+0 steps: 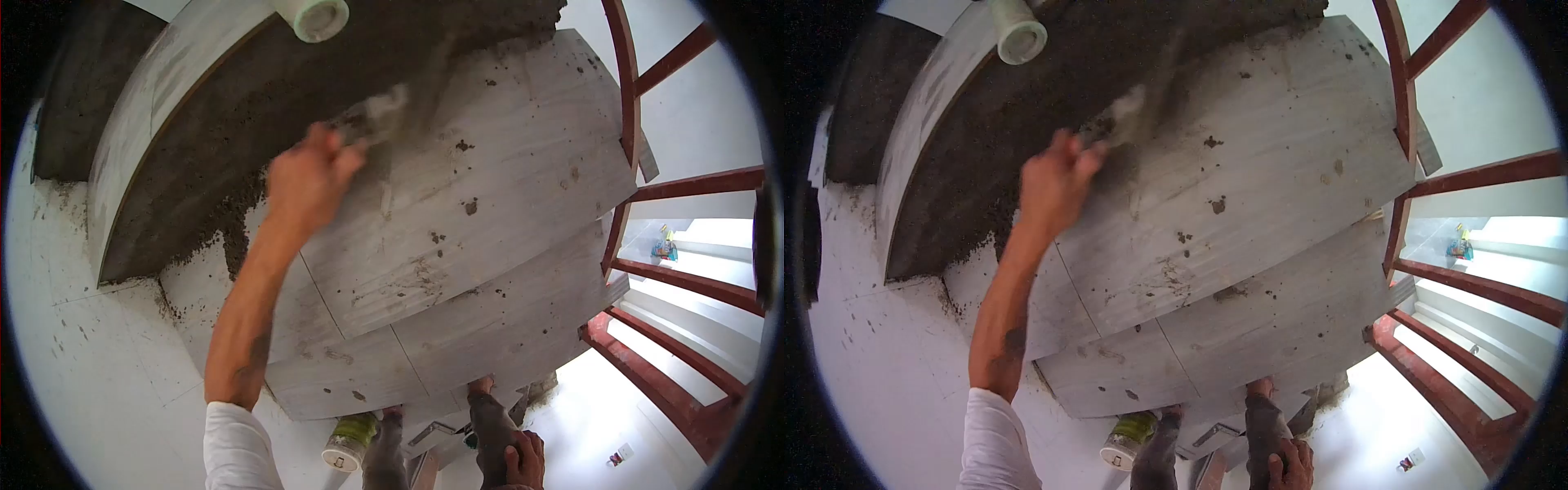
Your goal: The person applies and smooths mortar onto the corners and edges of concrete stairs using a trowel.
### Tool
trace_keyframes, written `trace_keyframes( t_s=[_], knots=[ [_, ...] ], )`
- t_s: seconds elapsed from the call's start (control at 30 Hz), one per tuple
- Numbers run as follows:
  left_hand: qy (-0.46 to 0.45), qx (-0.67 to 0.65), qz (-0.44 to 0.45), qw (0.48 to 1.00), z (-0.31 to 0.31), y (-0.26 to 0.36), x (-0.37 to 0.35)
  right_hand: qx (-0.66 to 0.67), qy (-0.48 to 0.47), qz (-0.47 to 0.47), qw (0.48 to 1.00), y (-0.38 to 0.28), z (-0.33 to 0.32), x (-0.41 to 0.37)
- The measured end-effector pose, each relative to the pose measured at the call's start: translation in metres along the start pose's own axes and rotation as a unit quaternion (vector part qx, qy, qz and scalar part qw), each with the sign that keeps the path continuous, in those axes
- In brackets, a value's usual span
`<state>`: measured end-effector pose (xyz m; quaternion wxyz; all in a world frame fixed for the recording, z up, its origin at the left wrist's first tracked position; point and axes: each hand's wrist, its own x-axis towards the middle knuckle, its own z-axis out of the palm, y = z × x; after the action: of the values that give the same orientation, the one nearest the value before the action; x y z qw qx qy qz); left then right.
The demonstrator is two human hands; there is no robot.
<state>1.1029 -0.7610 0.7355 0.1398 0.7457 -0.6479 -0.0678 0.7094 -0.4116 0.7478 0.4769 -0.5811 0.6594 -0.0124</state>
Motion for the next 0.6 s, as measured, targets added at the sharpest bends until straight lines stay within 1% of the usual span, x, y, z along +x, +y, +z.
trace_keyframes(
  t_s=[0.07,0.1,0.13,0.17,0.2,0.23,0.3,0.33,0.4,0.47,0.5,0.53,0.57,0.6],
  knots=[
    [-0.015,-0.039,0.035,0.999,0.018,0.02,0.016,-0.004,-0.004,0.009,1.0,-0.002,-0.003,0.002],
    [-0.009,-0.04,0.034,0.999,0.021,0.029,0.026,-0.006,-0.01,0.021,1.0,-0.002,-0.005,0.004],
    [-0.01,-0.045,0.057,0.997,0.025,0.037,0.034,-0.008,-0.009,0.019,1.0,0.001,-0.004,0.003],
    [-0.013,-0.051,0.082,0.995,0.028,0.04,0.041,-0.006,0.01,0.014,1.0,0.005,-0.001,0.001],
    [-0.014,-0.051,0.082,0.995,0.027,0.042,0.049,-0.004,0.029,0.009,1.0,0.009,0.002,0.001],
    [-0.011,-0.026,0.08,0.996,0.024,0.043,0.057,-0.002,0.027,0.011,1.0,0.011,0.003,0.002],
    [-0.012,0.001,0.077,0.997,0.018,0.042,0.057,0.052,-0.029,0.013,0.998,0.01,0.001,0.005],
    [-0.01,-0.007,0.077,0.997,0.013,0.041,0.057,0.055,-0.028,0.014,0.998,0.004,0.001,0.004],
    [-0.006,-0.016,0.081,0.997,-0.003,0.039,0.058,-0.014,0.0,0.076,0.997,-0.014,-0.002,0.003],
    [-0.001,-0.064,0.052,0.997,-0.023,0.035,0.054,0.006,-0.001,0.063,0.998,-0.014,-0.003,0.006],
    [0.004,-0.066,0.055,0.996,-0.031,0.032,0.051,0.026,-0.005,0.051,0.998,-0.014,-0.003,0.008],
    [0.006,-0.071,0.034,0.997,-0.037,0.029,0.046,0.026,-0.001,0.048,0.999,-0.015,-0.002,0.01],
    [0.004,-0.076,0.013,0.997,-0.04,0.026,0.04,0.029,-0.005,0.059,0.998,-0.016,-0.002,0.008],
    [0.003,-0.08,0.018,0.997,-0.04,0.024,0.034,0.033,-0.006,0.074,0.997,-0.014,-0.002,0.006]
  ],
)
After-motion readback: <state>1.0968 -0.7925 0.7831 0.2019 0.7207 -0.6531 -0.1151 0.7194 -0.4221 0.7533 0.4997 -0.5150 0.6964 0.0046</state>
